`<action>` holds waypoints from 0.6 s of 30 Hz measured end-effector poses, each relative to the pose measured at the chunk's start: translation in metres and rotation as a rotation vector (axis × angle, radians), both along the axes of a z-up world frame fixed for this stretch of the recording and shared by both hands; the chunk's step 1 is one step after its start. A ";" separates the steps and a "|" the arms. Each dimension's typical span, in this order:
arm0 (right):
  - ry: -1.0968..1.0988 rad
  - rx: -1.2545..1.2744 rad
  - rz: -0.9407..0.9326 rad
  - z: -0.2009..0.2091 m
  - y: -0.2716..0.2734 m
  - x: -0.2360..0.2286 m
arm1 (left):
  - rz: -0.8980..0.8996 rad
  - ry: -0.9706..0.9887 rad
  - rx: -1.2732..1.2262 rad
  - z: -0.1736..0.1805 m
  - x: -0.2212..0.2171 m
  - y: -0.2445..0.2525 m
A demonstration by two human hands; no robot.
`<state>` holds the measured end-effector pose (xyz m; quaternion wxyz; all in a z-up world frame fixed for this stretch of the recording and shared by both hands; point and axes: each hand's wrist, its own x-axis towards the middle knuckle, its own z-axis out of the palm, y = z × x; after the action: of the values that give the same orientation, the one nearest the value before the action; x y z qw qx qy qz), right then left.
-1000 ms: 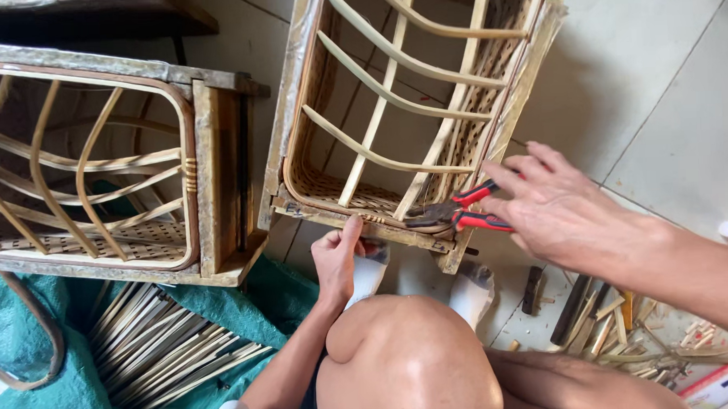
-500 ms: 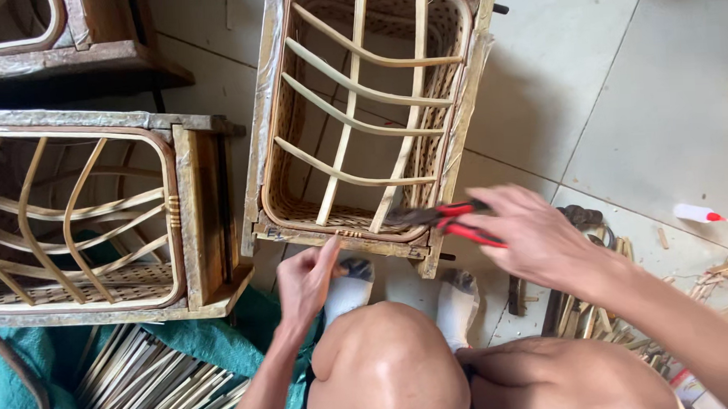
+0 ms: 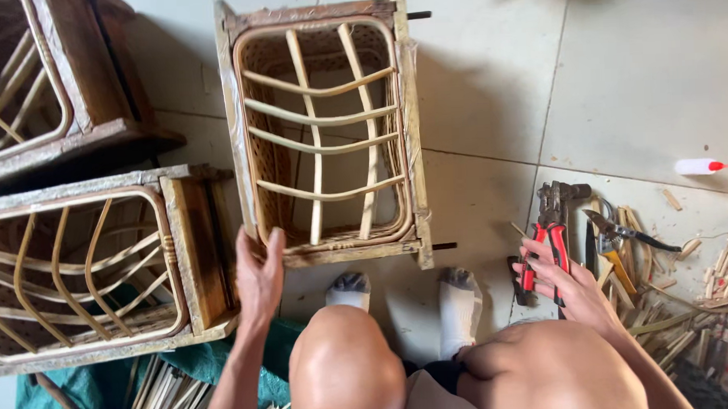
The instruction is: The person repairs a rectangular woven basket by hammering a wooden frame, cutting excess bamboo with pliers, and applying glue to the joints. The person uses a hammer, pliers, and a glue bottle to secure the structure.
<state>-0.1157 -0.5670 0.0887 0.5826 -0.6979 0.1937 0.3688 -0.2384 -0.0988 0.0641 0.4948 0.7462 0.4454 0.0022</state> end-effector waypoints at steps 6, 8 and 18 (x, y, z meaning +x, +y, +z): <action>-0.115 0.168 -0.111 0.018 0.015 0.017 | -0.301 -0.117 -0.376 -0.009 0.012 -0.062; -0.165 0.192 -0.101 0.025 0.019 0.026 | -0.501 -0.017 -0.519 -0.006 0.028 -0.069; -0.140 0.265 -0.304 0.048 -0.017 -0.008 | -0.686 -0.668 1.382 -0.002 0.285 0.041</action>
<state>-0.1237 -0.5838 0.1364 0.7301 -0.6021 0.2056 0.2494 0.0467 -0.0577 0.0624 0.0056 0.9355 -0.0773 0.3446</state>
